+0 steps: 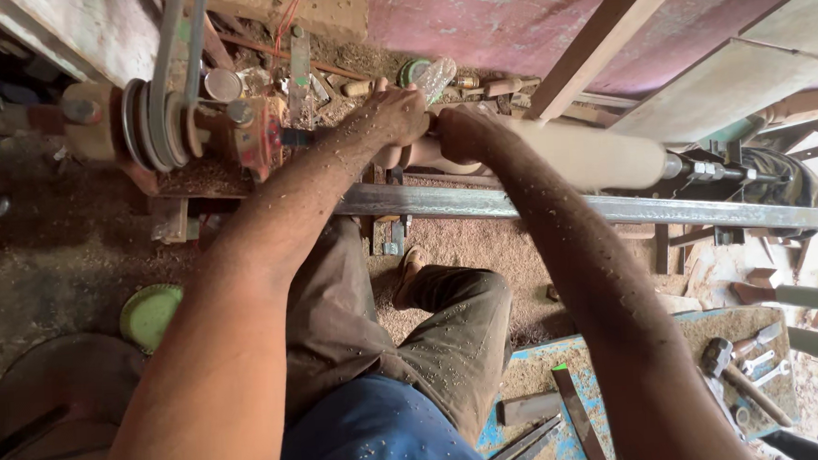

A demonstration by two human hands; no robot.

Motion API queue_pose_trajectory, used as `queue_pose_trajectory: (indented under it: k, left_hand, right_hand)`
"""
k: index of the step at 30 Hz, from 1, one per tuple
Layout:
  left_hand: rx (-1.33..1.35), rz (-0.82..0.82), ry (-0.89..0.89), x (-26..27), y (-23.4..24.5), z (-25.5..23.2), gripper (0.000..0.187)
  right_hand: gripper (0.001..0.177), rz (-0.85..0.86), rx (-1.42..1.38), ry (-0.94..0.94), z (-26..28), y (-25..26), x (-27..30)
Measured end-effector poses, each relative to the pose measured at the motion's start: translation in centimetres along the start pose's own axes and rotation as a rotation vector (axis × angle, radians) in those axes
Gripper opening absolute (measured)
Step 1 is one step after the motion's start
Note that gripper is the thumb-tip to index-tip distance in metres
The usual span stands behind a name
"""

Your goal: The person uses a handheld tool to shape a rotating piece of wood on a lathe, applying pressure to carve decorative contours while the wood spins.

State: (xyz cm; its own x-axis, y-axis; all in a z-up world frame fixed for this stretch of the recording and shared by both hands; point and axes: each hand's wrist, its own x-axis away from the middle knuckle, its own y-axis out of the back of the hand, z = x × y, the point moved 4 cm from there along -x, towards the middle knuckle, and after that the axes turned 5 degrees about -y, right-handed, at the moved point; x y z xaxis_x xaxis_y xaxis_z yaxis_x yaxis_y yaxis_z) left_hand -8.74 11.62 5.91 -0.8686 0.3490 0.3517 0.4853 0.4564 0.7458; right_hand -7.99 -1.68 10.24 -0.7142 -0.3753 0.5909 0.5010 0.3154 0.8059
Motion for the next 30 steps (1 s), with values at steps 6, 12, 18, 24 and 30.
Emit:
queue_pose_trajectory:
  k: [6,12,18,24,30]
  left_hand:
    - [-0.042,0.027,-0.051,1.0,3.0,0.2,0.032]
    - [-0.243,-0.211,-0.352,1.8,8.0,-2.9,0.048]
    - [-0.487,-0.119,-0.306,-2.9,7.2,-7.2,0.063]
    - [-0.736,-0.041,-0.226,-7.1,2.6,-6.3,0.037]
    - [-0.845,0.009,-0.147,-6.3,3.9,-5.1,0.036]
  right_hand:
    - [0.022,-0.203,-0.395,0.296,0.9,-2.7,-2.6]
    - [0.045,-0.241,-1.099,-0.182,-3.3,-0.7,5.6]
    - [0.023,-0.753,-0.892,0.180,-5.3,0.2,10.1]
    - [0.026,-0.741,-0.324,-0.302,-0.7,-6.5,6.3]
    - [0.024,-0.703,-0.463,-0.334,3.1,-8.6,3.4]
